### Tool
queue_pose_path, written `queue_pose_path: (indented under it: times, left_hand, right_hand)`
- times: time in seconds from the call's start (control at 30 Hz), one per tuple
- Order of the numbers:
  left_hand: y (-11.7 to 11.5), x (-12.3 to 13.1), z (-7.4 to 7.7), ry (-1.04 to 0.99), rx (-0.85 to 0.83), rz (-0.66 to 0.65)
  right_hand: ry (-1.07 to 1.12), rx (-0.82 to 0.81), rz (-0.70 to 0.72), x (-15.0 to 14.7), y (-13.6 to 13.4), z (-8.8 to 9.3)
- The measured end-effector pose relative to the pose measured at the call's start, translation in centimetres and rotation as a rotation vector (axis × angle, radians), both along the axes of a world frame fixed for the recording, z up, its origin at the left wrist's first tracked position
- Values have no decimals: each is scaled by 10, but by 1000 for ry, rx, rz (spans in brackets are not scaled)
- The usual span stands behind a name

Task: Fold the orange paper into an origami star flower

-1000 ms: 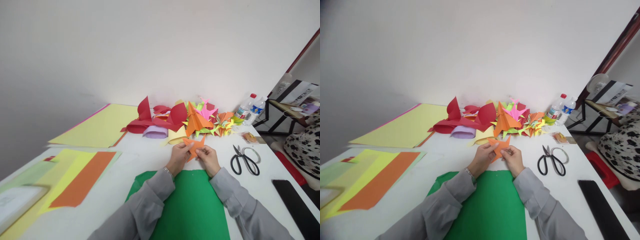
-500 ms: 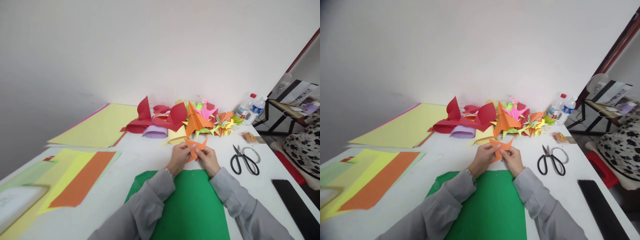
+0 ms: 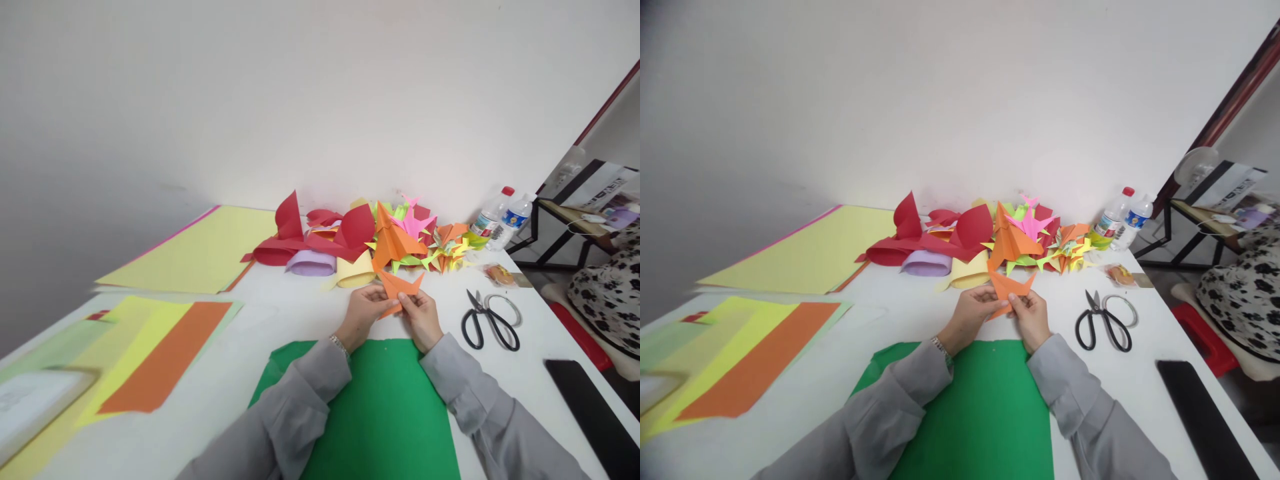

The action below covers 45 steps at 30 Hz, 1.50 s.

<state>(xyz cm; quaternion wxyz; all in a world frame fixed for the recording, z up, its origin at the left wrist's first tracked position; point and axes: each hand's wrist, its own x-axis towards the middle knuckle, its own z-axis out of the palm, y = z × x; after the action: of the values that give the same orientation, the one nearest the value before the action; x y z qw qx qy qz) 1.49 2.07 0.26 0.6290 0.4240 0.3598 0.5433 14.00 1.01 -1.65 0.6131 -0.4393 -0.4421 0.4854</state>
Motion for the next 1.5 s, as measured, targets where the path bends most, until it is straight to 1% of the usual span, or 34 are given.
queue_pose_path:
  times: [0.13,0.33,0.43,0.57,0.7,0.87,1.0,1.13,1.37,1.5]
  left_hand:
    - [-1,0,1,31,8,-15]
    - [-2,0,1,39,4,-18]
    - [-3,-1,2,36,2,-35]
    - [-2,-1,0,18,18,-47]
    - [1,0,-4,-14,6,-47]
    - [3,0,-8,-27,-11,20]
    - [2,-1,-6,-40,-26,37]
    - [1,0,-4,-60,-40,60]
    - [6,-1,-8,-26,-4,235]
    - [6,-3,-6,34,30,315]
  right_hand:
    - [49,7,18,0,1,-1]
    - [-71,48,8,-4,-4,5]
    - [-98,65,3,-4,-5,8]
    - [-66,42,6,-2,-4,7]
    - [-17,27,32,0,-1,2]
    - [49,-12,49,0,1,-1]
    - [33,-17,85,-1,0,3]
    - [7,-16,92,-1,-1,5]
    - [7,-22,93,-1,0,4]
    - [19,-37,100,0,0,3]
